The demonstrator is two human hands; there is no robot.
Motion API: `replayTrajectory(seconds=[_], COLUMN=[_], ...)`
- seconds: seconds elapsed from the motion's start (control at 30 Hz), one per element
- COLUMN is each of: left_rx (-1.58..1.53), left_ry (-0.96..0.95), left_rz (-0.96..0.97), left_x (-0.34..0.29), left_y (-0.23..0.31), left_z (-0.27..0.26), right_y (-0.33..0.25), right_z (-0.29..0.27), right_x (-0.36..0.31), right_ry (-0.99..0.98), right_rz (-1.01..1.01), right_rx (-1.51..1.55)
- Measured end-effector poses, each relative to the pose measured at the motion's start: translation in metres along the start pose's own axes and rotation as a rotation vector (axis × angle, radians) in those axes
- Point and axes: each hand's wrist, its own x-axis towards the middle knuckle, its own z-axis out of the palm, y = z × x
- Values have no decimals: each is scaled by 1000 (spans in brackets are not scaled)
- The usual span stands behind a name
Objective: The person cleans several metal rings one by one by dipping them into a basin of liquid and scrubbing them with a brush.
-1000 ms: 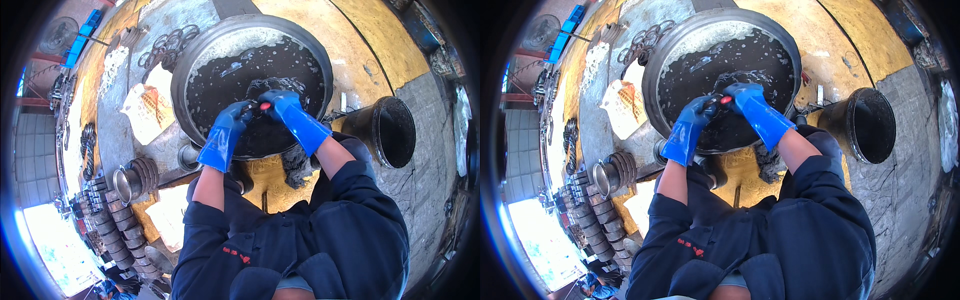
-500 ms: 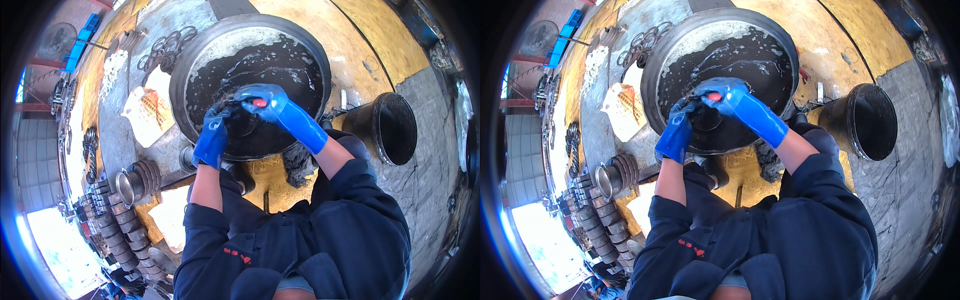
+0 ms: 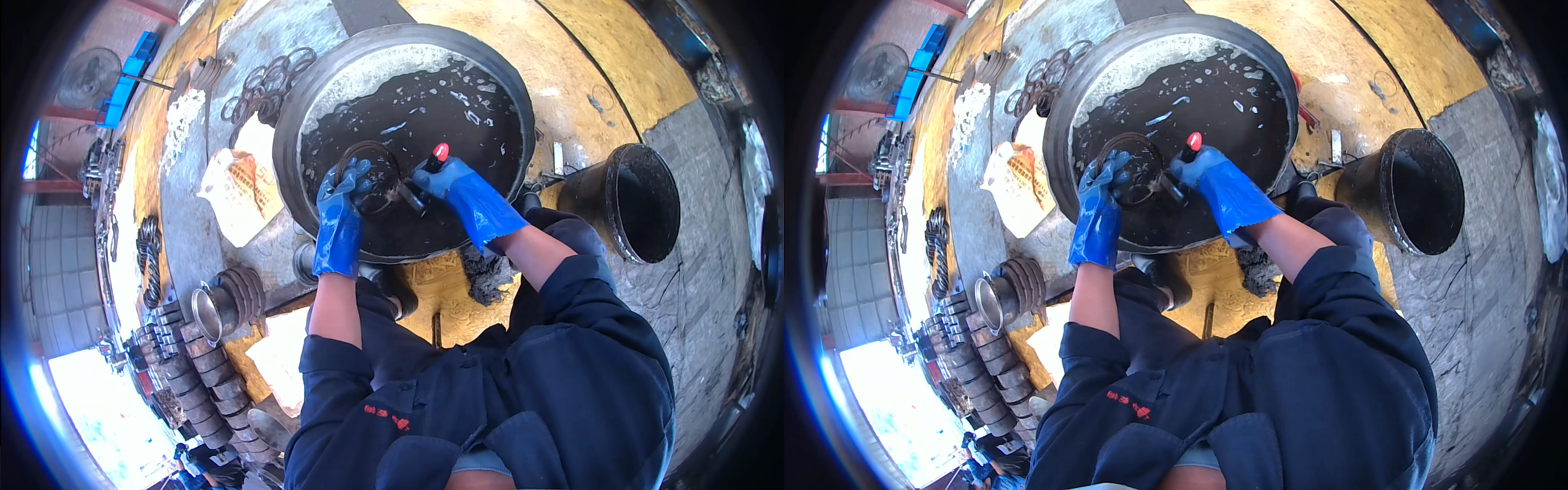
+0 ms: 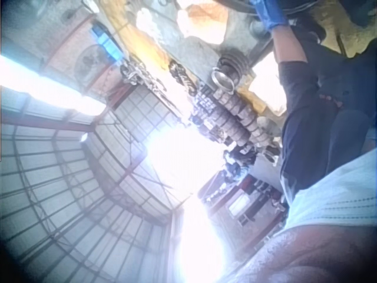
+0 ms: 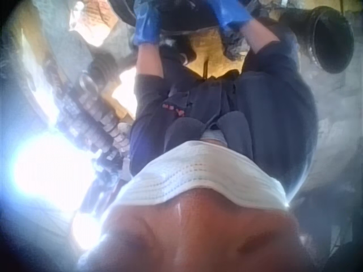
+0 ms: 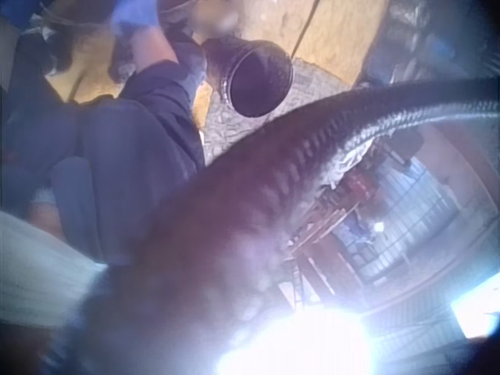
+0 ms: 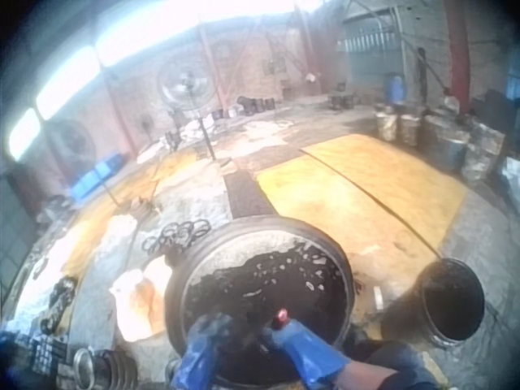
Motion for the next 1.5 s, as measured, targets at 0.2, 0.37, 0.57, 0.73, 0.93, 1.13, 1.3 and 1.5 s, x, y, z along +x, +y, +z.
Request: replayTrajectory(seconds=[0.2, 0.37, 0.57, 0.73, 0.93, 1.13, 1.3, 1.5], left_rx=[2, -4, -38, 69, -40, 52, -15, 119], left_ry=[46, 65, 8, -122, -31, 44, -7, -133], left_rz=[17, -18, -120, -114, 63, 52, 86, 106], left_x=[5, 4, 6, 6, 8, 4, 8, -5], left_y=[-1, 0, -10, -9, -10, -3, -9, -2], left_z=[-7, -11, 3, 2, 8, -5, 8, 11], right_y=[-1, -25, -26, -16, 2, -21, -23, -20], right_z=[-13, -20, -6, -12, -12, -6, -2, 6], right_x=[2, -8, 3, 13, 10, -31, -10, -2], right_ry=[-195, 135, -76, 166, 61, -282, -136, 278], right_rz=[61, 13, -542, -832, -136, 88, -260, -576], right_rx=[-63, -522, 141, -150, -52, 226, 346, -388])
